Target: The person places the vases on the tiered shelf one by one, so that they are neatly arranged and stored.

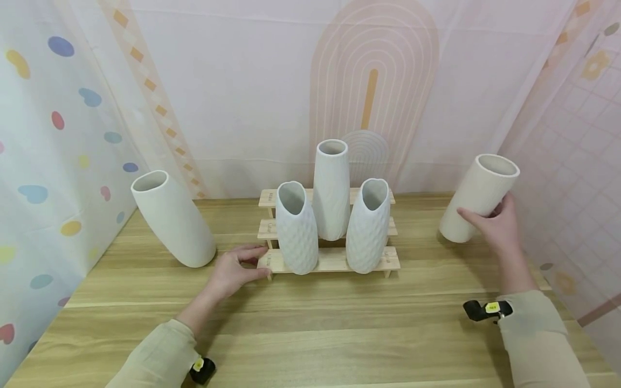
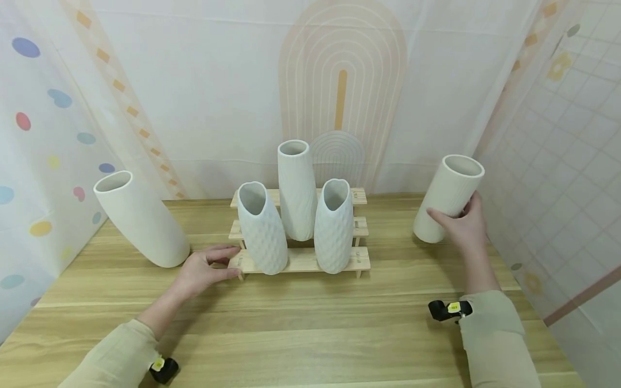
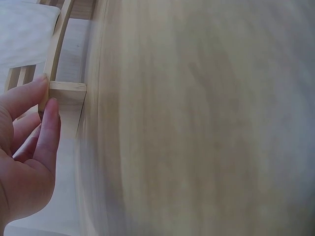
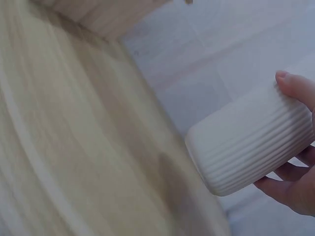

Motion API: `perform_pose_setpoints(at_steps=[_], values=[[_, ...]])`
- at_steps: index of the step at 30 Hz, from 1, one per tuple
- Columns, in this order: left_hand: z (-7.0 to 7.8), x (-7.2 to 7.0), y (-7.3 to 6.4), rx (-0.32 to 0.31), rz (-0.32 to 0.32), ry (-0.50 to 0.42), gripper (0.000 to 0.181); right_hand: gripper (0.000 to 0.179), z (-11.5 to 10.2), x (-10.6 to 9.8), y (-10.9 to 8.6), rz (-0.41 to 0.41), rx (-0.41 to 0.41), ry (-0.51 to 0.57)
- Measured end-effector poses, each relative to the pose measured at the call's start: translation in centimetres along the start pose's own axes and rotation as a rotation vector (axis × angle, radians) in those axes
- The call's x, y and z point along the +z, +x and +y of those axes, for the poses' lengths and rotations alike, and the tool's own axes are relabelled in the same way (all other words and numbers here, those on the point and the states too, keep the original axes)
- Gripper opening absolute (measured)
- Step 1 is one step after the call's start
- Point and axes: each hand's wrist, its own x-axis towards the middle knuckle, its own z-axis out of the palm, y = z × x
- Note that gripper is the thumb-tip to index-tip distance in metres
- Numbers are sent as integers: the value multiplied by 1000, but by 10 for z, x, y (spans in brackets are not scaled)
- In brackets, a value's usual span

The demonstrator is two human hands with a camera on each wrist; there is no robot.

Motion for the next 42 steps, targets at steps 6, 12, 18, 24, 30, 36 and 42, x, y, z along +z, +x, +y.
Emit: perform_pose_setpoints(at_steps=[6,12,18,24,30,36,42], values=[[-1,0,0,15,1,-1,52,80,-34,14,4,-103,-121,169],[-2,0,1,27,3,3,52,79,-72,30,7,-203,-210,302],[-3,1,2,21,1,7,53,73,-95,49,11,-263,-284,398],[-4,1,2,24,-2,-7,53,75,-105,65,14,-312,-284,354],[-4,1,1,31,2,-3,52,79,-112,79,17,-345,-243,219],[-3,0,1,30,5,-5,52,81,-116,92,22,-360,-234,191],[-2,-1,0,26,6,-12,52,81,-121,106,27,-377,-233,159]])
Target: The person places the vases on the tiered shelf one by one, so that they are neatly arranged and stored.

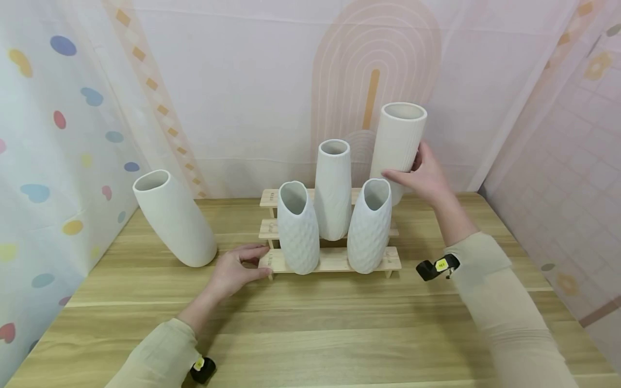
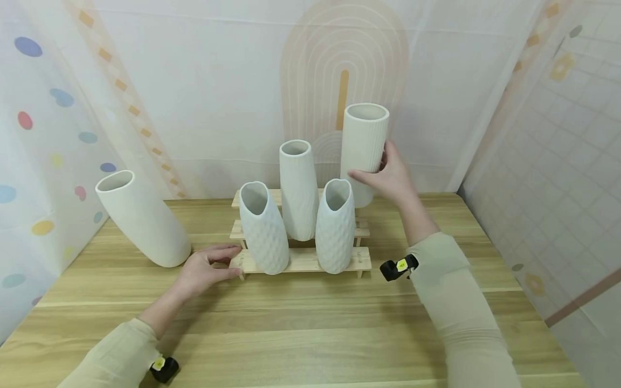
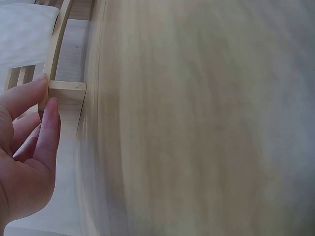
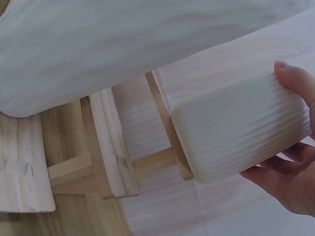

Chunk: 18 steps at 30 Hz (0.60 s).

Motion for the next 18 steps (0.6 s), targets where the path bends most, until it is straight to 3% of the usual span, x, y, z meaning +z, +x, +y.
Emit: perform_pose_setpoints(at_steps=[18], values=[[-1,-1,-2,5,3,-2,51,86,0,17,14,-3,0,-11]])
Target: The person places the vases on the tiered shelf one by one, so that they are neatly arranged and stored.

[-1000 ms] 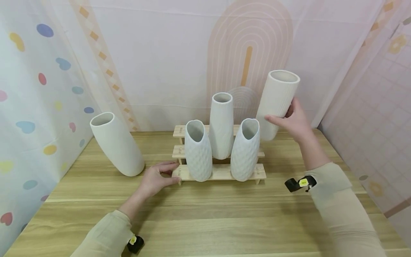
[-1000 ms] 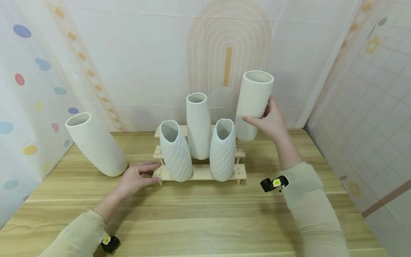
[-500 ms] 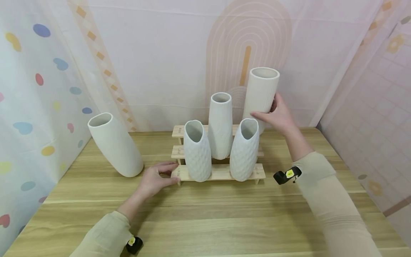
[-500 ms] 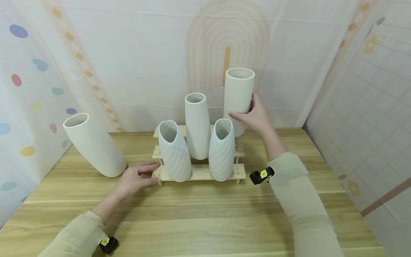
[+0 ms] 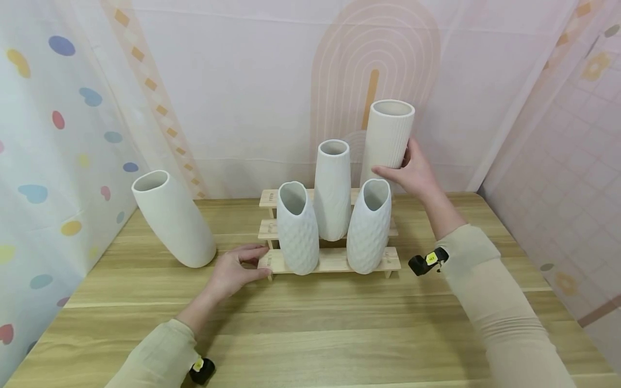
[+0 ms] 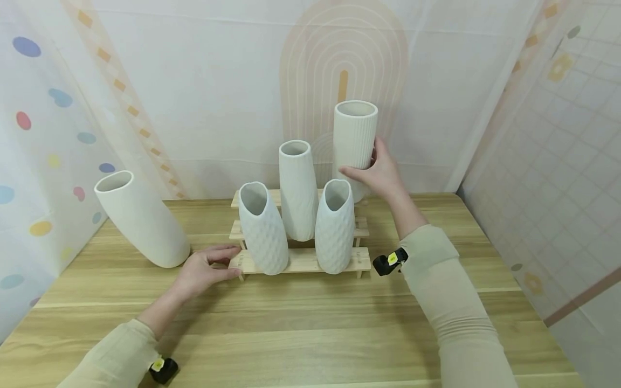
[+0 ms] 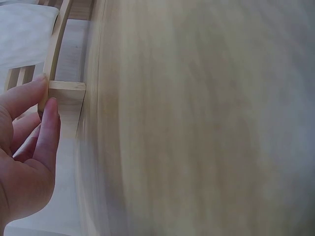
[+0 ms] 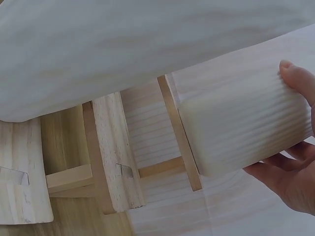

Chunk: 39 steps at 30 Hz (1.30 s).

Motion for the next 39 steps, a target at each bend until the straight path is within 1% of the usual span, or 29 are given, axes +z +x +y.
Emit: perform_pose_setpoints(at_steps=[7,12,16,21,29,31,35,36,39], values=[[1,-1,0,-6,-12,14,52,85,4,0,0,-17,-15,18],[2,1,0,-6,-13,25,53,83,7,-2,-6,-39,-26,39],[1,2,1,4,-11,16,53,80,12,-6,-15,-41,-19,51],[1,2,1,5,-9,-11,52,72,21,-13,-28,-10,-16,12],[1,3,1,1,-9,0,53,50,38,-21,-53,2,-93,25],[0,2,1,-2,-9,-1,53,47,42,-23,-61,5,-82,-3],[1,1,1,-4,-4,-1,53,46,52,-25,-77,6,-26,-72],[1,1,2,-4,-3,1,53,47,53,-25,-81,6,-11,-78],[1,1,2,-4,-6,15,54,47,60,-24,-92,5,9,-47]])
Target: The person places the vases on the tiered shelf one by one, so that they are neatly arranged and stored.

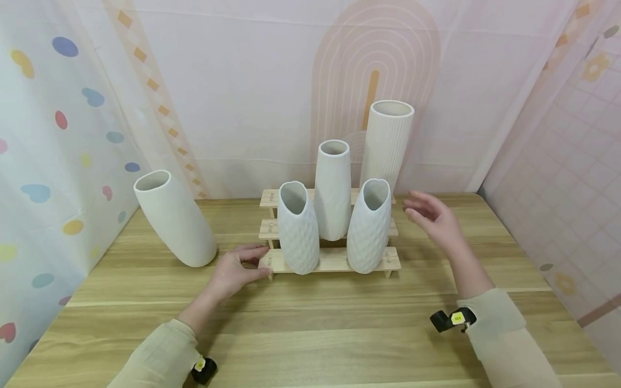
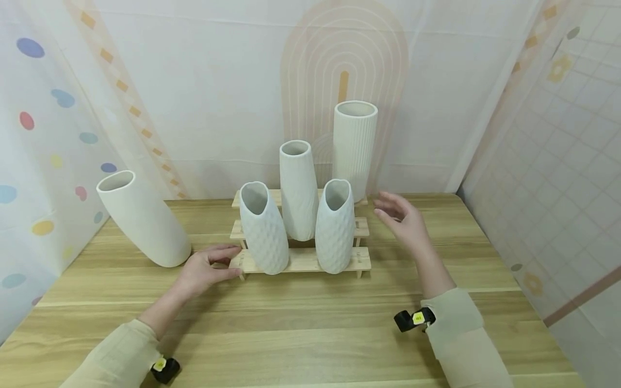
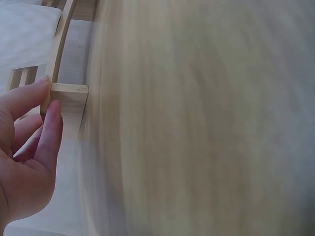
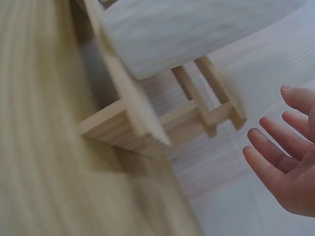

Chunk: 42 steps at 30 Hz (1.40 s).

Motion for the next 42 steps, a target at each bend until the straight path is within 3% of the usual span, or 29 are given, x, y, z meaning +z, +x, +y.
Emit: perform_pose_setpoints(at_steps=[6,9,13,18,24,30,34,36,42], values=[[0,-1,1,-1,-18,11,54,45,14,2,-20,-25,10,43],[-1,-4,0,19,-42,-52,53,45,20,3,-29,-49,24,42],[-2,-12,-3,17,-74,-139,52,48,26,4,-40,-100,42,53],[-5,-29,-13,6,-67,-172,54,50,30,5,-51,-167,61,42],[-12,-56,-29,47,29,-185,52,56,30,7,-58,-249,111,59],[-21,-83,-49,107,106,-152,49,55,29,9,-63,-256,191,95],[-26,-101,-60,77,175,-131,49,58,32,12,-65,-272,217,129],[-29,-109,-66,56,210,-179,48,60,33,14,-66,-290,210,127],[-37,-131,-75,47,344,-438,45,58,37,21,-65,-302,183,99]])
